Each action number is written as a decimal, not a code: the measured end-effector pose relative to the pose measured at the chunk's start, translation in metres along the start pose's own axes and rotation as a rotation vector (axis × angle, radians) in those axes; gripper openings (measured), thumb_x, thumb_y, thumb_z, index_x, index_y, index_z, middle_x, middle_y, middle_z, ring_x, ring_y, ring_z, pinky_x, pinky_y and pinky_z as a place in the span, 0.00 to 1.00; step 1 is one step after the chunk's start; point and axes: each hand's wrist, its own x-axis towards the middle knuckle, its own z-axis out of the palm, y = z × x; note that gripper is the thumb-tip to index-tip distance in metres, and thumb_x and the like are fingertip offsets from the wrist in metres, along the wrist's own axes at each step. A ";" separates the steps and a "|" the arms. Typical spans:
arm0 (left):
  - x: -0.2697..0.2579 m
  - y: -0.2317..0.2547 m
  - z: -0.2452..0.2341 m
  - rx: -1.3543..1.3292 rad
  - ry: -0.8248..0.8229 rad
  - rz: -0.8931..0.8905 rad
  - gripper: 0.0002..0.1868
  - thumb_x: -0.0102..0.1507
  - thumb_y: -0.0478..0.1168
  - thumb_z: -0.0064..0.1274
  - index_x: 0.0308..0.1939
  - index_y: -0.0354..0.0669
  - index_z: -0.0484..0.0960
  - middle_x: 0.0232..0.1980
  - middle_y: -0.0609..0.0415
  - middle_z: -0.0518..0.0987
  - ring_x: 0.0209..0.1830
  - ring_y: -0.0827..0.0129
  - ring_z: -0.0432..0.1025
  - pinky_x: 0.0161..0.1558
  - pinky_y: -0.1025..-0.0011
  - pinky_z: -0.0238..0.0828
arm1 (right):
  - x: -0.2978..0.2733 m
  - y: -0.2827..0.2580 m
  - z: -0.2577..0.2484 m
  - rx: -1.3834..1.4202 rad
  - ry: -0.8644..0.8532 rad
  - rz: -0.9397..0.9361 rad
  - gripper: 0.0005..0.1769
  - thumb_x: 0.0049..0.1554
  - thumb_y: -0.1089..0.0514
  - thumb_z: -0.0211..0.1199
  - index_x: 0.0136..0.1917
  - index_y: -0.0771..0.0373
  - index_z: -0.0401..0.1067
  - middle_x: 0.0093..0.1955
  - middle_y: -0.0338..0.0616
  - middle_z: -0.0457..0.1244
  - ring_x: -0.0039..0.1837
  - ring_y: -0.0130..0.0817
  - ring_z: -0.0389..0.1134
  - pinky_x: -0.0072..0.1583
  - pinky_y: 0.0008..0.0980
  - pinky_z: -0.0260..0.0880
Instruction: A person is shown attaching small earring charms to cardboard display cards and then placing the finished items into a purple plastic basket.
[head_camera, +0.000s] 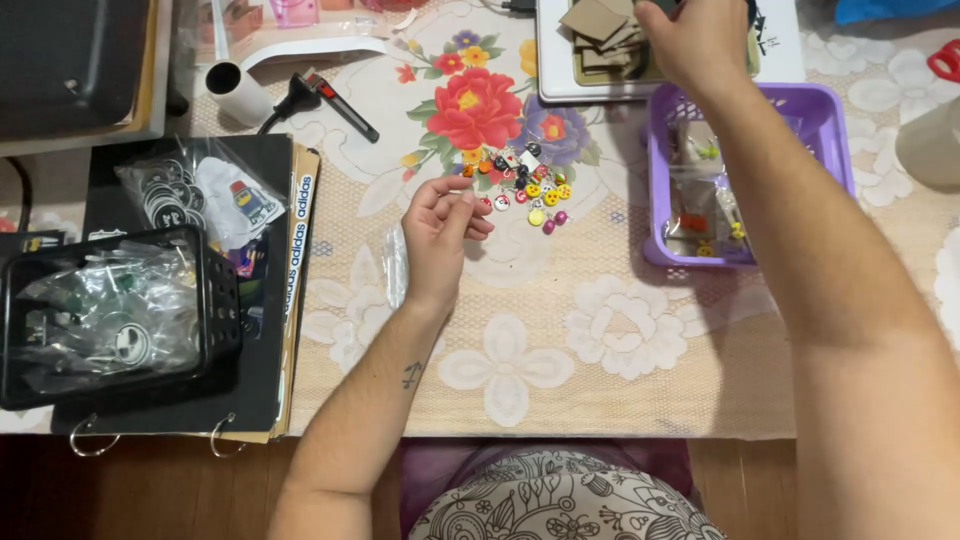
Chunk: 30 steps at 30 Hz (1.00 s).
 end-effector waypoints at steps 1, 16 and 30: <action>0.000 -0.002 -0.001 -0.005 -0.008 -0.003 0.08 0.65 0.37 0.52 0.47 0.41 0.78 0.31 0.48 0.82 0.25 0.68 0.76 0.31 0.76 0.73 | -0.012 -0.001 -0.021 -0.008 0.003 0.004 0.23 0.64 0.43 0.71 0.37 0.59 0.73 0.35 0.42 0.67 0.39 0.42 0.68 0.41 0.49 0.65; -0.006 -0.007 0.005 0.012 -0.033 0.030 0.05 0.66 0.34 0.51 0.44 0.37 0.78 0.32 0.47 0.81 0.25 0.69 0.75 0.29 0.76 0.74 | -0.154 -0.028 -0.168 -0.133 -0.726 -0.025 0.34 0.49 0.46 0.71 0.68 0.53 0.69 0.70 0.41 0.60 0.68 0.47 0.62 0.63 0.51 0.62; -0.001 -0.019 -0.001 0.005 -0.078 0.108 0.05 0.67 0.34 0.49 0.46 0.39 0.76 0.31 0.48 0.81 0.26 0.72 0.77 0.30 0.80 0.78 | -0.171 0.000 -0.114 0.420 -0.529 0.257 0.40 0.44 0.55 0.81 0.66 0.67 0.69 0.41 0.48 0.63 0.44 0.42 0.65 0.49 0.35 0.63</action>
